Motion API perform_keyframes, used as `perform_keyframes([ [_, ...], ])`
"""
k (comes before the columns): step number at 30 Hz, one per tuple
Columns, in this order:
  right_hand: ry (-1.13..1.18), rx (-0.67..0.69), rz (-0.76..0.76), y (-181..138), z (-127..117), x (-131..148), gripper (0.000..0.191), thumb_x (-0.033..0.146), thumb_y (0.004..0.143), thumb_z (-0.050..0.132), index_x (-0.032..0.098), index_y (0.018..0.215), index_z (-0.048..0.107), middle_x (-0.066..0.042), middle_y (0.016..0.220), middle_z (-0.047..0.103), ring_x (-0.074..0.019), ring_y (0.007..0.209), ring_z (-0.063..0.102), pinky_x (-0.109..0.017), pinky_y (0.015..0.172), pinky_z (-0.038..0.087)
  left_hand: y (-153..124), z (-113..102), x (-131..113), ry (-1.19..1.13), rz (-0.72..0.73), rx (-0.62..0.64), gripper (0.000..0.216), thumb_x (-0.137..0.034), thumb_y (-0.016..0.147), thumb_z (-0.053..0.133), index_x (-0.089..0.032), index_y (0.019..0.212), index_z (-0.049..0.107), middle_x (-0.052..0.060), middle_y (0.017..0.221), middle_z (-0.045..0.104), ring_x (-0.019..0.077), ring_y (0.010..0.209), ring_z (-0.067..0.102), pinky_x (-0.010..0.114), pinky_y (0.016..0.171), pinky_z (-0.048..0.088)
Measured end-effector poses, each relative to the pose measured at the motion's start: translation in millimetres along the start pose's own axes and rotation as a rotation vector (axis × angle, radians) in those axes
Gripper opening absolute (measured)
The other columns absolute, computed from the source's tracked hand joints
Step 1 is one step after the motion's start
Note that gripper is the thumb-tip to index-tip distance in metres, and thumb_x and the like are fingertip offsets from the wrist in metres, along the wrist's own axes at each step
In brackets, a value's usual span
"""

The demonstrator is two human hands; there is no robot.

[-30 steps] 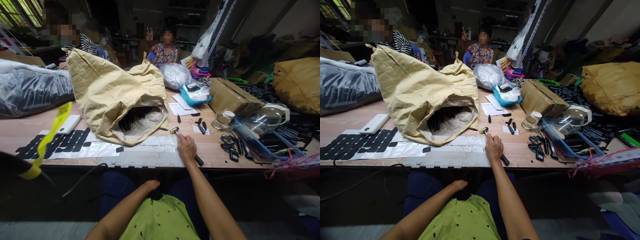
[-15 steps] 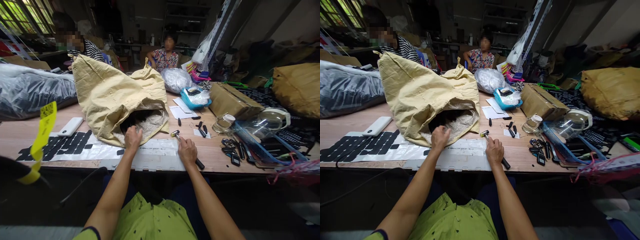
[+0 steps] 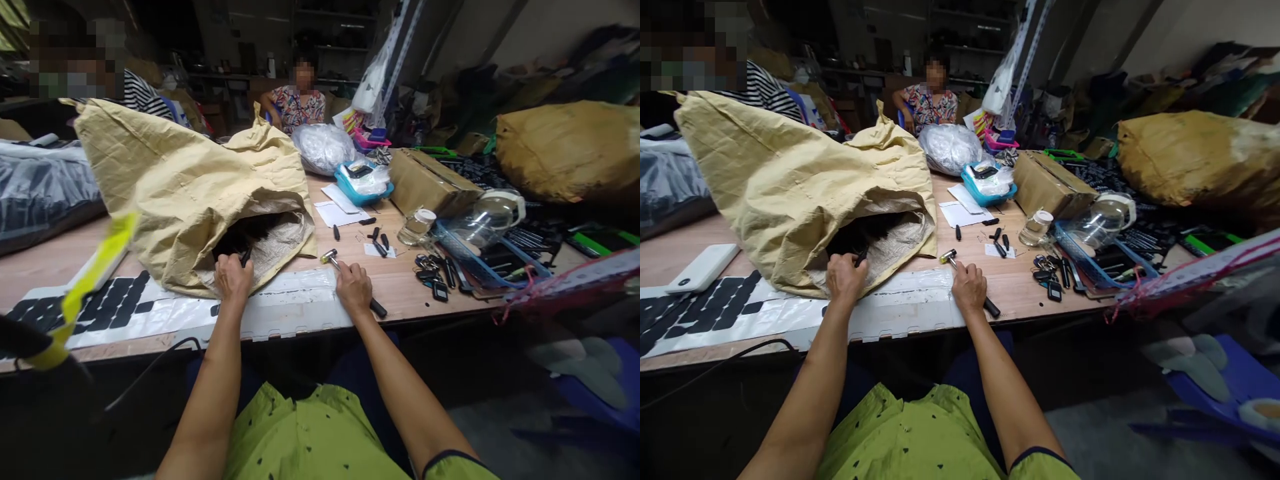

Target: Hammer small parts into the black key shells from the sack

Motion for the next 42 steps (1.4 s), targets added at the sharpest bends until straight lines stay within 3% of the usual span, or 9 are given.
perform_keyframes([
  [2, 0.001, 0.020, -0.003, 0.7, 0.0, 2.1, 0.036, 0.021, 0.093, 0.048, 0.027, 0.125, 0.065, -0.008, 0.095, 0.058, -0.0208, 0.088, 0.048, -0.030, 0.068, 0.031, -17.0, 1.0, -24.1, -0.073, 0.199, 0.034, 0.023, -0.028, 0.089, 0.056, -0.018, 0.105, 0.069, 0.013, 0.106, 0.064, 0.0302, 0.104, 0.060, 0.040, 0.089, 0.049],
  [5, -0.005, 0.031, 0.002, 1.1, 0.3, 2.9, 0.036, 0.021, 0.093, 0.049, 0.027, 0.126, 0.064, -0.008, 0.095, 0.058, -0.0210, 0.089, 0.047, -0.031, 0.069, 0.031, -50.8, 22.9, -66.0, -0.157, 0.476, 0.254, 0.014, -0.025, 0.090, 0.058, -0.022, 0.100, 0.067, 0.008, 0.100, 0.065, 0.0250, 0.097, 0.059, 0.036, 0.086, 0.048],
  [8, -0.010, 0.027, 0.014, 0.4, 1.1, 2.3, 0.036, 0.022, 0.093, 0.049, 0.028, 0.126, 0.064, -0.008, 0.095, 0.058, -0.0209, 0.089, 0.047, -0.030, 0.070, 0.032, -72.0, 47.4, -87.2, -0.144, 0.584, 0.390, 0.011, -0.021, 0.087, 0.061, -0.023, 0.097, 0.067, 0.006, 0.099, 0.065, 0.0238, 0.098, 0.058, 0.035, 0.087, 0.046],
  [12, -0.003, 0.021, 0.005, -0.6, 2.3, 3.8, 0.036, 0.022, 0.093, 0.050, 0.028, 0.125, 0.064, -0.008, 0.095, 0.058, -0.0208, 0.089, 0.048, -0.030, 0.070, 0.032, -69.3, 66.0, -81.4, -0.215, 0.559, 0.433, 0.013, -0.023, 0.085, 0.063, -0.023, 0.096, 0.070, 0.005, 0.095, 0.065, 0.0230, 0.097, 0.058, 0.034, 0.088, 0.046],
  [19, 0.049, 0.055, 0.022, 3.5, -1.0, 0.8, 0.036, 0.018, 0.092, 0.051, 0.028, 0.123, 0.067, -0.007, 0.094, 0.061, -0.0200, 0.088, 0.053, -0.029, 0.069, 0.035, -57.4, 75.2, -66.8, -0.383, 0.487, 0.448, 0.013, -0.026, 0.077, 0.071, -0.023, 0.089, 0.073, 0.002, 0.087, 0.064, 0.0204, 0.088, 0.059, 0.033, 0.082, 0.047],
  [24, 0.315, 0.009, 0.048, -8.3, -17.5, -3.4, 0.040, 0.015, 0.093, 0.044, 0.027, 0.124, 0.067, -0.006, 0.101, 0.067, -0.0178, 0.091, 0.060, -0.026, 0.074, 0.044, -60.2, 75.9, -69.8, -0.375, 0.422, 0.454, 0.012, -0.023, 0.075, 0.074, -0.023, 0.087, 0.073, 0.002, 0.088, 0.066, 0.0212, 0.091, 0.060, 0.031, 0.079, 0.046],
  [29, 0.628, -0.001, -0.076, -37.4, -34.2, 13.8, 0.038, 0.022, 0.095, 0.040, 0.023, 0.120, 0.068, -0.007, 0.106, 0.070, -0.0180, 0.100, 0.064, -0.028, 0.088, 0.051, -61.7, 73.8, -70.0, -0.402, 0.370, 0.437, 0.013, -0.020, 0.073, 0.076, -0.023, 0.085, 0.075, 0.001, 0.087, 0.066, 0.0207, 0.091, 0.060, 0.031, 0.082, 0.046],
  [33, 0.725, -0.009, -0.156, -53.8, -44.3, 27.7, 0.036, 0.025, 0.096, 0.041, 0.023, 0.120, 0.068, -0.006, 0.100, 0.071, -0.0176, 0.096, 0.066, -0.029, 0.087, 0.053, -60.0, 77.6, -67.1, -0.474, 0.377, 0.431, 0.012, -0.017, 0.073, 0.076, -0.023, 0.083, 0.077, 0.000, 0.083, 0.065, 0.0183, 0.086, 0.060, 0.030, 0.079, 0.046],
  [42, 0.627, -0.046, -0.297, -64.8, -37.7, 43.7, 0.038, 0.021, 0.096, 0.042, 0.027, 0.123, 0.068, -0.006, 0.093, 0.070, -0.0170, 0.088, 0.067, -0.026, 0.079, 0.055, -57.8, 84.5, -64.0, -0.584, 0.444, 0.392, 0.011, -0.015, 0.073, 0.075, -0.025, 0.073, 0.078, -0.003, 0.071, 0.057, 0.0142, 0.073, 0.055, 0.027, 0.072, 0.044],
])
Point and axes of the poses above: each hand's wrist, its own y-axis towards the middle knuckle, its own z-axis out of the palm, x = y × z, the point moved 8 cm from there along y, towards the middle knuckle
